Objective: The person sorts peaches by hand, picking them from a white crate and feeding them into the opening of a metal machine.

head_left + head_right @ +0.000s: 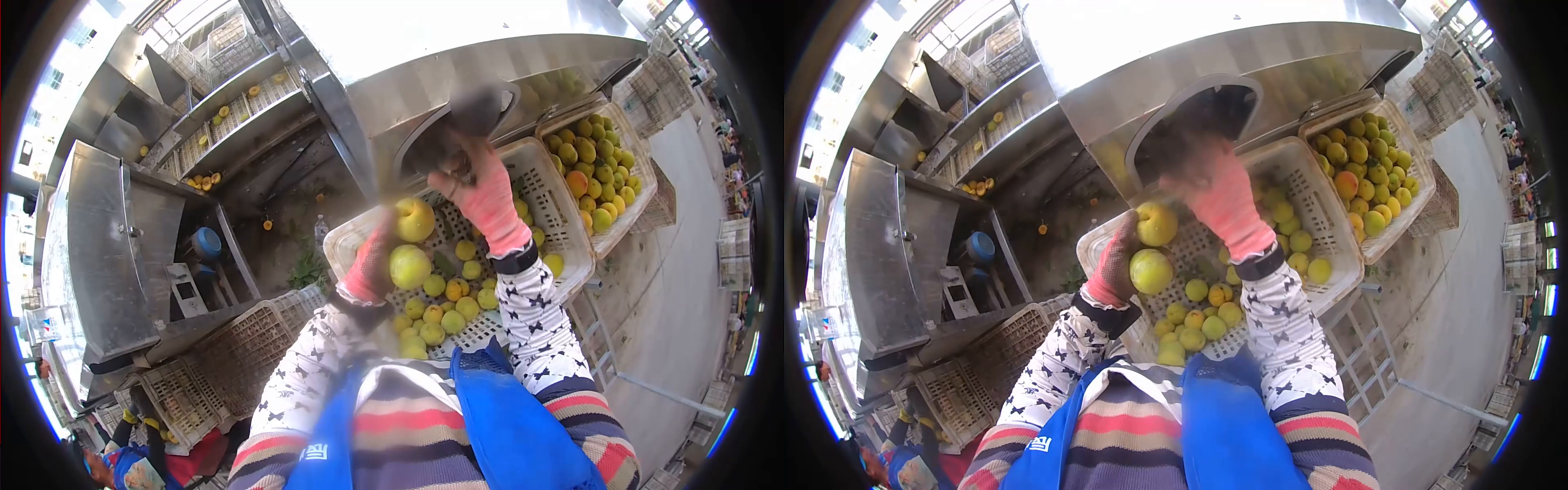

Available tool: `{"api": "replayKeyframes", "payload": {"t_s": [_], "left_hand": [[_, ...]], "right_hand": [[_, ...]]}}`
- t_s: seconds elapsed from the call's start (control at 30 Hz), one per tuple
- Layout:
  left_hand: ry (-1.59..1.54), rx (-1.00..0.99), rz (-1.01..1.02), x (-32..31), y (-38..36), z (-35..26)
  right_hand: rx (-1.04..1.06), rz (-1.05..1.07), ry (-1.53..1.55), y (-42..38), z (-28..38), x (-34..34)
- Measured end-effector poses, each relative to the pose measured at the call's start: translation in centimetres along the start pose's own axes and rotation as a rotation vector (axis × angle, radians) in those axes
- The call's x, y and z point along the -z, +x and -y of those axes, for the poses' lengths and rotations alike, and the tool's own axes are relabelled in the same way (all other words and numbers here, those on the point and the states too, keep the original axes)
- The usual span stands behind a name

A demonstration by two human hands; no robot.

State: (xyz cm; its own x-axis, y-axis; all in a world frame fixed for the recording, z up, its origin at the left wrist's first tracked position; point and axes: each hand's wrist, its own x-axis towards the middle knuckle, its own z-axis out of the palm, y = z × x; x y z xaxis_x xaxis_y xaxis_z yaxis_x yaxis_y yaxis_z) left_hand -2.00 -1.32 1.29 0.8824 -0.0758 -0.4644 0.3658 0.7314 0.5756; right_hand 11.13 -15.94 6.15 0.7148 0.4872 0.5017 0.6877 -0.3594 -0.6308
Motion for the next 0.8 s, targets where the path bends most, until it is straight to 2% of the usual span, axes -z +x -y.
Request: {"api": "replayKeyframes", "payload": {"t_s": [0.03,0.1,0.17,0.2,0.27,0.3,0.33,0.4,0.43,0.5,0.53,0.57,0.6,0.63,0.67,0.73,0.8], "left_hand": [[-0.101,0.035,0.035,-0.6,0.4,-0.1],[-0.296,0.104,0.113,-1.8,1.5,-0.4],[-0.201,0.117,0.27,-1.9,1.6,-1.2],[-0.153,0.123,0.343,-1.8,1.6,-1.6],[-0.245,0.128,0.136,0.5,3.2,0.0],[-0.293,0.134,0.025,1.7,3.8,1.2],[-0.346,0.108,0.009,2.1,3.9,2.1],[-0.449,0.026,-0.016,2.7,4.6,3.0],[-0.559,-0.008,0.096,3.3,4.9,3.1],[0.292,-0.349,0.003,3.1,4.8,3.2],[0.49,-0.424,-0.007,2.8,4.7,3.0],[0.685,-0.501,-0.031,2.5,4.6,2.7],[0.648,-0.498,-0.01,2.2,5.0,2.4],[0.484,-0.456,0.028,1.8,4.8,2.4],[0.319,-0.412,0.059,1.3,4.6,2.4],[-0.26,-0.247,0.151,-1.0,3.6,1.8],[-0.242,-0.253,0.112,-2.7,2.8,1.4]], "right_hand": [[-0.045,0.093,0.174,-1.9,0.2,0.1],[-0.131,0.187,0.311,-3.6,0.5,0.2],[-0.222,0.185,0.239,-4.1,0.8,0.1],[-0.233,0.144,0.044,-3.3,1.1,0.1],[-0.262,0.064,-0.346,0.0,1.6,-0.4],[-0.254,0.129,-0.495,1.8,0.3,-2.5],[-0.25,0.201,-0.643,3.0,-1.3,-4.1],[-0.196,-0.054,-0.544,4.1,-2.5,-4.1],[-0.162,-0.178,-0.49,4.3,-2.5,-4.1],[-0.185,-0.184,-0.144,2.1,-0.7,-1.3],[-0.194,-0.184,0.03,0.5,0.6,-0.1],[-0.237,-0.058,0.054,-1.3,1.1,0.1],[-0.277,0.068,0.077,-3.1,1.1,-0.2],[-0.324,0.194,0.1,-4.6,1.0,-0.4],[-0.36,0.218,0.19,-5.5,1.0,-0.3],[-0.425,0.256,0.37,-6.7,0.8,-0.1],[-0.277,0.169,0.203,-7.0,0.9,0.4]]}}
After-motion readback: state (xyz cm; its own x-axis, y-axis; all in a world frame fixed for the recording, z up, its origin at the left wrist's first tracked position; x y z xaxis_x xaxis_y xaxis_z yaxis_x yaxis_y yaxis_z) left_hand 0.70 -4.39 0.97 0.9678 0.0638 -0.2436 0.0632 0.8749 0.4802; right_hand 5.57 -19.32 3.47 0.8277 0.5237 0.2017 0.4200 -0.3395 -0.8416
